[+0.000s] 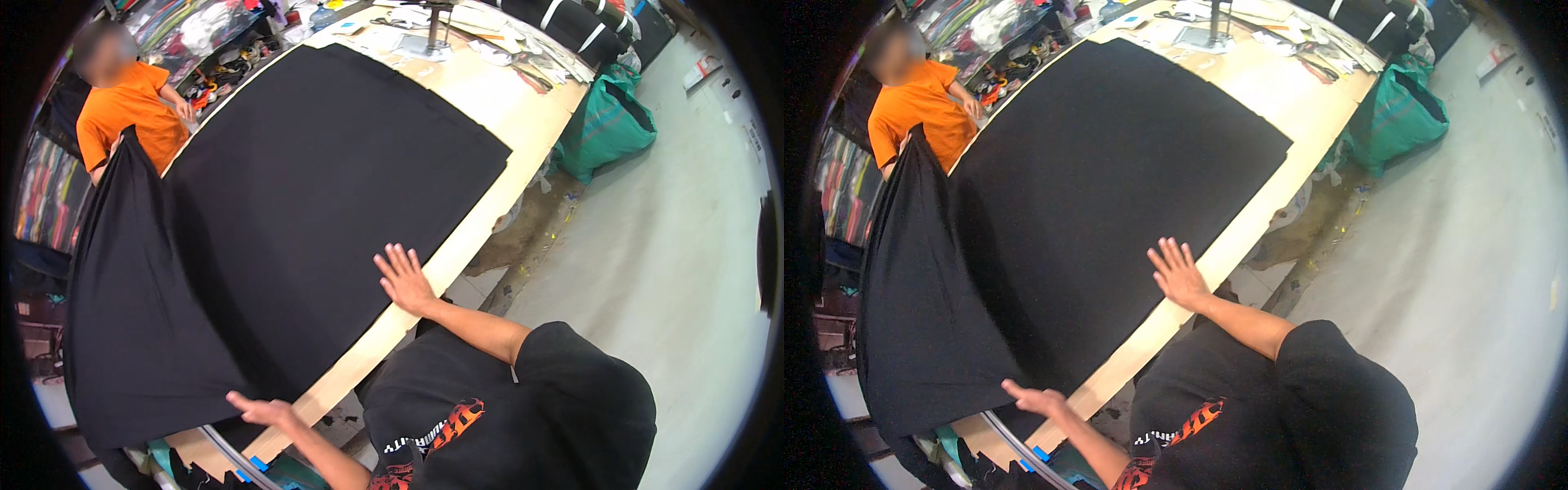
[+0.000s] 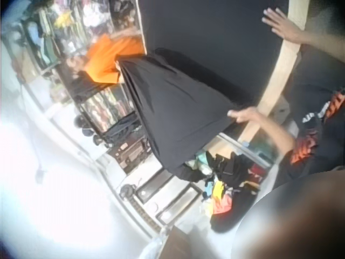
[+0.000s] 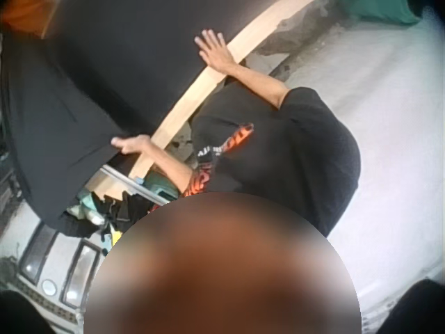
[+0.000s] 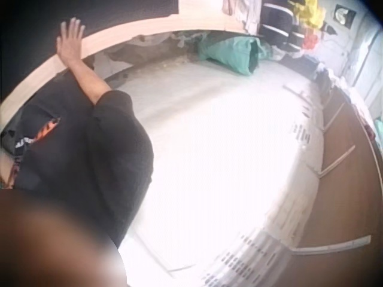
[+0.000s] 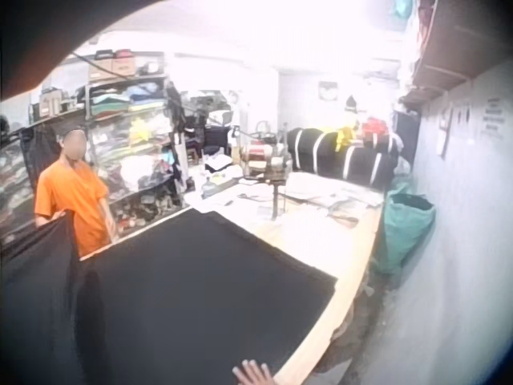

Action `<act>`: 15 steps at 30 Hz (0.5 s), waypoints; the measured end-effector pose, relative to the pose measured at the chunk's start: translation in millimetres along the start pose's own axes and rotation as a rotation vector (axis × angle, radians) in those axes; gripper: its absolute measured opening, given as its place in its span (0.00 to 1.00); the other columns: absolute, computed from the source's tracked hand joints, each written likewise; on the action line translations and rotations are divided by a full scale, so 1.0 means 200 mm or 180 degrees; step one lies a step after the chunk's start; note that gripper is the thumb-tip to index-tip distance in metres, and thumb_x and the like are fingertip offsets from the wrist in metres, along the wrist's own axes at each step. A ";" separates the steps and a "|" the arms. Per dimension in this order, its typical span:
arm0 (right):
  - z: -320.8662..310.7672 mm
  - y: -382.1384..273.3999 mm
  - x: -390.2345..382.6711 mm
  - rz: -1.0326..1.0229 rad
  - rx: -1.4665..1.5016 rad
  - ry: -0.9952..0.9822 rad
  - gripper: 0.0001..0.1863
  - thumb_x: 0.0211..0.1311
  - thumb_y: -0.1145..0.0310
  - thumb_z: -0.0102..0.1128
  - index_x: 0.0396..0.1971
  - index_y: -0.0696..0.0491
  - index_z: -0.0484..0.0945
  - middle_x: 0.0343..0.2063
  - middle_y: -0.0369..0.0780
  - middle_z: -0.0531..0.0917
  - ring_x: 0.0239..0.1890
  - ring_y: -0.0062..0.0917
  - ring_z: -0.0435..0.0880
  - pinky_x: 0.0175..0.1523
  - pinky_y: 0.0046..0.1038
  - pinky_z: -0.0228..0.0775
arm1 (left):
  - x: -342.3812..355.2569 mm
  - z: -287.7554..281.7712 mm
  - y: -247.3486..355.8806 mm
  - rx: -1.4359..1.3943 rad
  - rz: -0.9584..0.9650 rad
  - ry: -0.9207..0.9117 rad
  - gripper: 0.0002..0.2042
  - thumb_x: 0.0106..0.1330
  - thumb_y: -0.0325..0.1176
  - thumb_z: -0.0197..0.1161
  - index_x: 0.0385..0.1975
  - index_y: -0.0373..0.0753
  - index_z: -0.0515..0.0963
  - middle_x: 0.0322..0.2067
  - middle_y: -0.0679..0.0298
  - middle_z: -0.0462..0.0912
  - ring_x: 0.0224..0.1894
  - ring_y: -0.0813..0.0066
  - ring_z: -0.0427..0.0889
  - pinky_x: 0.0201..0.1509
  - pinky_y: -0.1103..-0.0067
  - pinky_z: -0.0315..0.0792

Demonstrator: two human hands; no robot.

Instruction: The person aligns a large black fabric on a table and uses a rotary cutter with a straightedge to cut the fabric into sections. A coworker assists by holding and smoothing the fabric. The person repeatedly repositions the fabric and cuts along the straightedge.

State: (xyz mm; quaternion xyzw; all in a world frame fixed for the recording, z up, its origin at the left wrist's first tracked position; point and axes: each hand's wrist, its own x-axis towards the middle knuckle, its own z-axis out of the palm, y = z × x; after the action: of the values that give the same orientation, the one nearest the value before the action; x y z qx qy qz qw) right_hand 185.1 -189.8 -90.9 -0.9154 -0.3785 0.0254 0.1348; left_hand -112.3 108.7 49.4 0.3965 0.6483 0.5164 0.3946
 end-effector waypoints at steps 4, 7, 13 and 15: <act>-0.20 0.30 0.11 -0.0050 0.0504 -0.0282 0.32 0.90 0.55 0.48 0.85 0.48 0.62 0.86 0.53 0.57 0.89 0.49 0.51 0.90 0.58 0.40 | -1.01 0.39 -0.03 0.0733 0.0628 -0.1831 0.35 0.84 0.58 0.64 0.19 0.34 0.73 0.22 0.75 0.68 0.27 0.76 0.60 0.29 0.64 0.57; -0.34 0.51 0.30 0.0484 0.1867 0.0152 0.31 0.91 0.49 0.43 0.76 0.56 0.75 0.74 0.55 0.76 0.76 0.52 0.76 0.82 0.52 0.63 | -1.48 0.55 0.02 0.0728 0.0320 -0.3734 0.32 0.86 0.55 0.61 0.61 0.22 0.82 0.58 0.45 0.88 0.62 0.59 0.84 0.72 0.65 0.73; -0.52 0.66 0.48 0.1263 0.3342 -0.0622 0.40 0.91 0.38 0.37 0.71 0.59 0.80 0.66 0.58 0.85 0.74 0.49 0.80 0.80 0.45 0.66 | -1.59 0.93 0.02 0.0653 0.0821 -0.4507 0.30 0.88 0.50 0.59 0.64 0.21 0.80 0.60 0.43 0.87 0.65 0.50 0.85 0.74 0.65 0.72; -0.51 0.74 0.52 0.0693 0.2051 -0.0183 0.31 0.91 0.48 0.45 0.77 0.55 0.75 0.77 0.62 0.72 0.84 0.53 0.64 0.88 0.49 0.53 | -1.60 1.05 -0.03 0.0486 0.0638 -0.4268 0.31 0.88 0.49 0.58 0.71 0.21 0.74 0.67 0.44 0.83 0.70 0.54 0.80 0.77 0.66 0.68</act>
State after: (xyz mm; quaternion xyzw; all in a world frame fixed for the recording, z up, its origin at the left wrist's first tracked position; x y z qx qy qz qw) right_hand 375.9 -241.2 -27.3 -0.8597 -0.2548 0.1837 0.4029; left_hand 200.5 -112.0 42.9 0.7156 0.2585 0.1460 0.6323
